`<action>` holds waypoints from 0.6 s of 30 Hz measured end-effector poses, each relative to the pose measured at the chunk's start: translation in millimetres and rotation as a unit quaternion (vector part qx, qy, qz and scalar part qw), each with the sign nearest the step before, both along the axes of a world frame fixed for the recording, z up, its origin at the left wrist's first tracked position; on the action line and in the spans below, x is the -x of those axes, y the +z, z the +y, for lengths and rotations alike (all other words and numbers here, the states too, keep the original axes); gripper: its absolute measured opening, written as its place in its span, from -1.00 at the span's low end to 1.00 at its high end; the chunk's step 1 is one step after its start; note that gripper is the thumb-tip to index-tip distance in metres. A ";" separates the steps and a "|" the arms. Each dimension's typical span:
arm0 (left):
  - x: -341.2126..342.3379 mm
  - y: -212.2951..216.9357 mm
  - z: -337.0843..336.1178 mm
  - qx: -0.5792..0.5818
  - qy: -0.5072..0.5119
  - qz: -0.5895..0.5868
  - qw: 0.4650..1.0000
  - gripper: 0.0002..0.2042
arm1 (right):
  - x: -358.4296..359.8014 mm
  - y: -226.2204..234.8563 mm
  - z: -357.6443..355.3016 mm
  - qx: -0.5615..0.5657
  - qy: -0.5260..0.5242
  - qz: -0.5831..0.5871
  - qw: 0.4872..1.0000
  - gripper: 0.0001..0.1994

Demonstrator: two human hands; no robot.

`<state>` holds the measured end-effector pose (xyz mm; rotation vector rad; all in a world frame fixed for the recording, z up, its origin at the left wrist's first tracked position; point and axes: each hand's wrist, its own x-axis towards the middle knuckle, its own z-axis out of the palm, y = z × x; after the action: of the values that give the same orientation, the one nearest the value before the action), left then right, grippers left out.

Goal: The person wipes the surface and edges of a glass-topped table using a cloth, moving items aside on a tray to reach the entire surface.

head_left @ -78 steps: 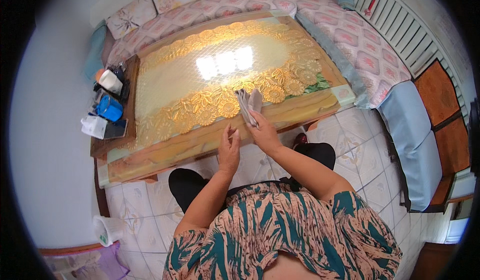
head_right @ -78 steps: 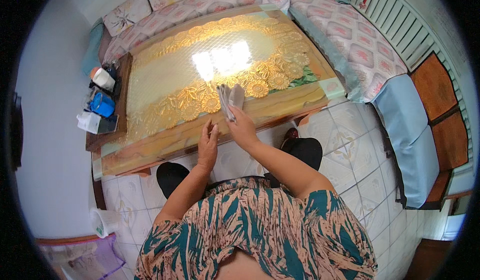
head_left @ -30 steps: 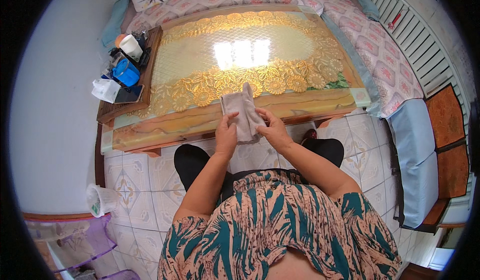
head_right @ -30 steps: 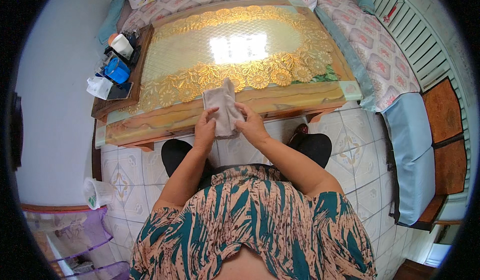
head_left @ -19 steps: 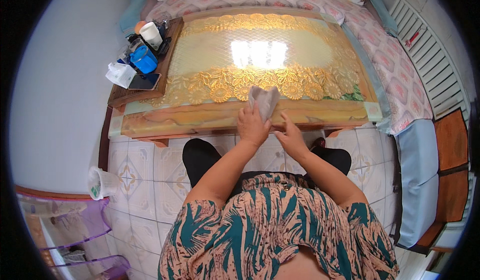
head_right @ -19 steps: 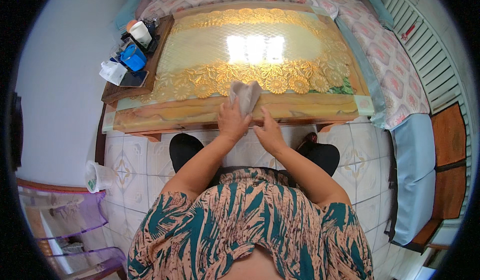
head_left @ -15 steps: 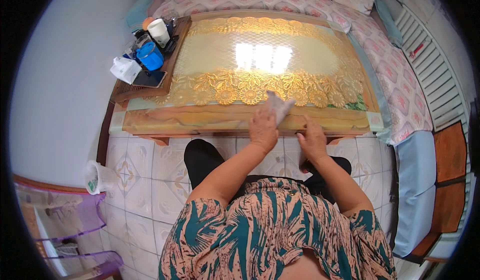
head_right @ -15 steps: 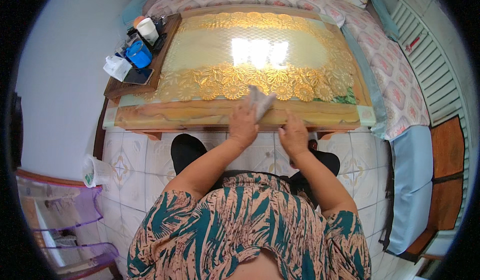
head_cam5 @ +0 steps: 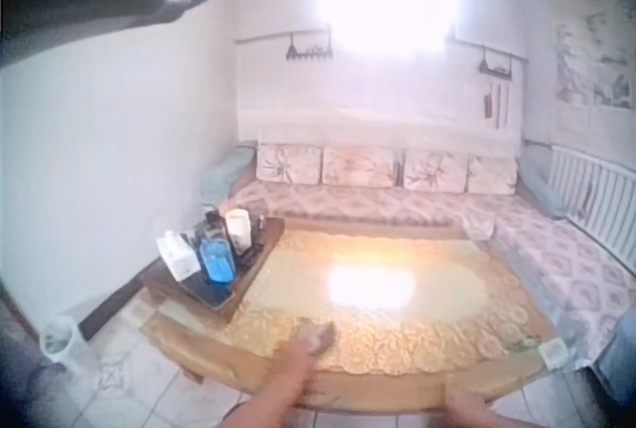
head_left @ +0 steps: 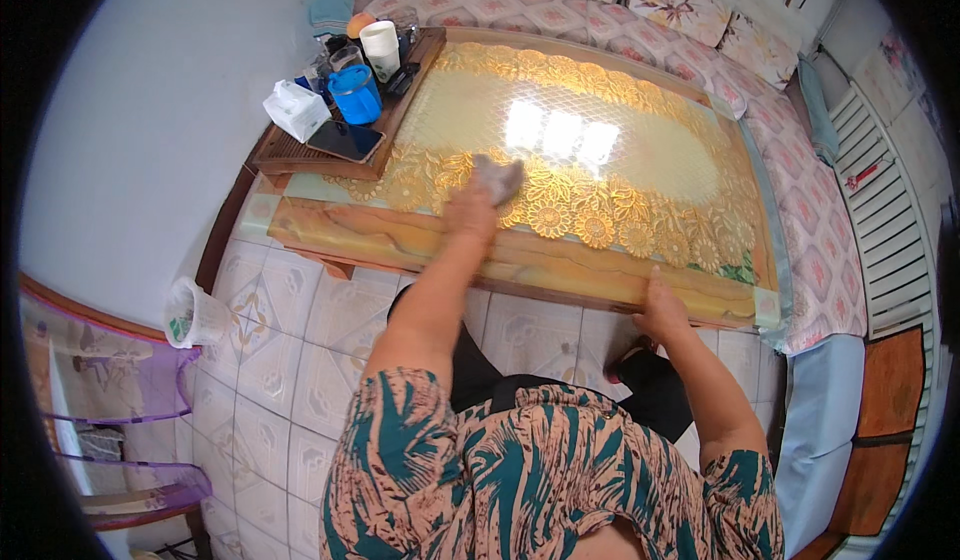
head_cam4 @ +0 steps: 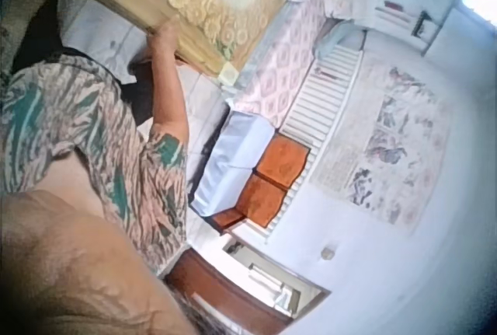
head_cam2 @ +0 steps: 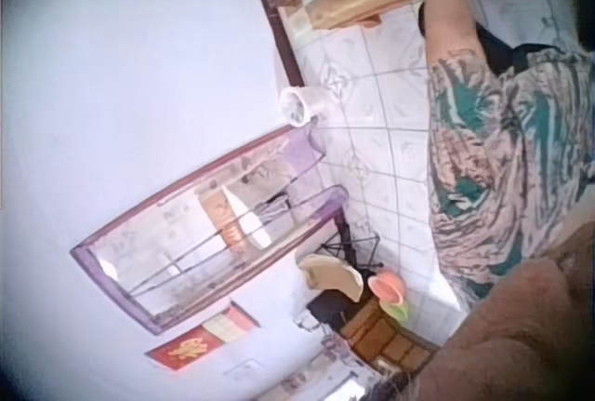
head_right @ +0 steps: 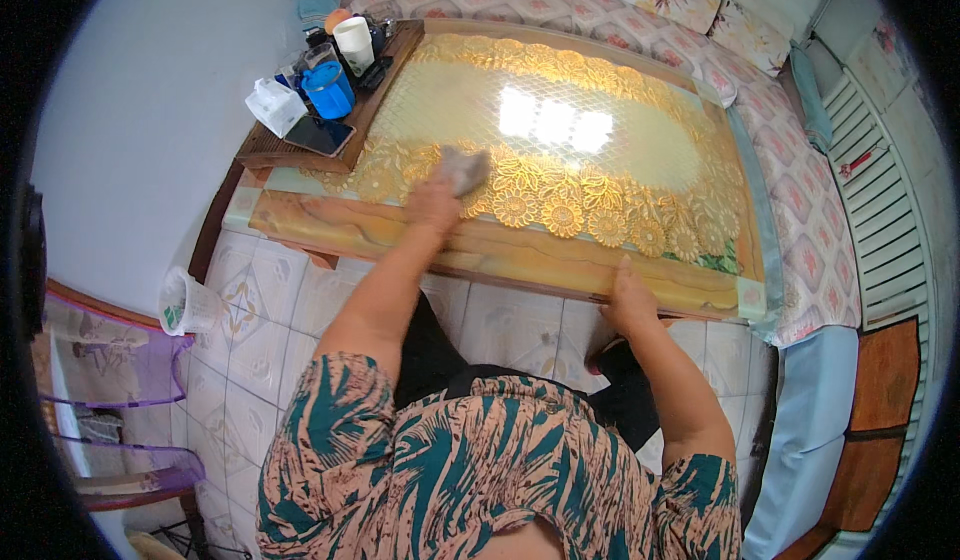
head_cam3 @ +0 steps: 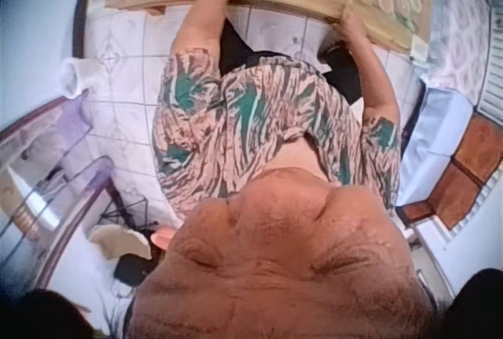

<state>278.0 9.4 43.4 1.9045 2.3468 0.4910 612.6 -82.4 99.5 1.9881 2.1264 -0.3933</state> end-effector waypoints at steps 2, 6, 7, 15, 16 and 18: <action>46.8 11.3 -4.6 0.042 0.026 -0.003 0.999 -0.54 | -6.0 3.3 8.7 0.012 0.014 -0.011 1.000 -0.08; 126.7 -9.0 -28.9 -0.014 0.091 0.064 0.994 -0.58 | -6.1 -10.5 21.9 0.042 0.049 -0.052 0.997 -0.14; 131.3 -2.8 -38.9 -0.016 0.103 0.054 0.993 -0.58 | -6.7 -13.7 25.1 0.055 0.043 -0.065 0.995 -0.14; 103.1 11.7 -106.0 -0.078 -0.071 -0.006 0.994 -0.44 | -5.5 -23.8 27.8 0.045 0.047 -0.097 0.993 -0.27; 113.7 9.1 -109.0 -0.078 -0.048 0.007 0.996 -0.47 | -6.5 -23.8 28.1 0.047 0.052 -0.095 0.993 -0.27; 148.6 3.3 -111.4 -0.079 -0.006 0.032 0.996 -0.54 | -6.3 -18.8 28.4 0.060 0.046 -0.105 0.992 -0.20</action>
<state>129.4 -101.9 46.7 2.0300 2.3993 0.6427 618.8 -54.0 80.7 1.7737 2.0052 -0.2747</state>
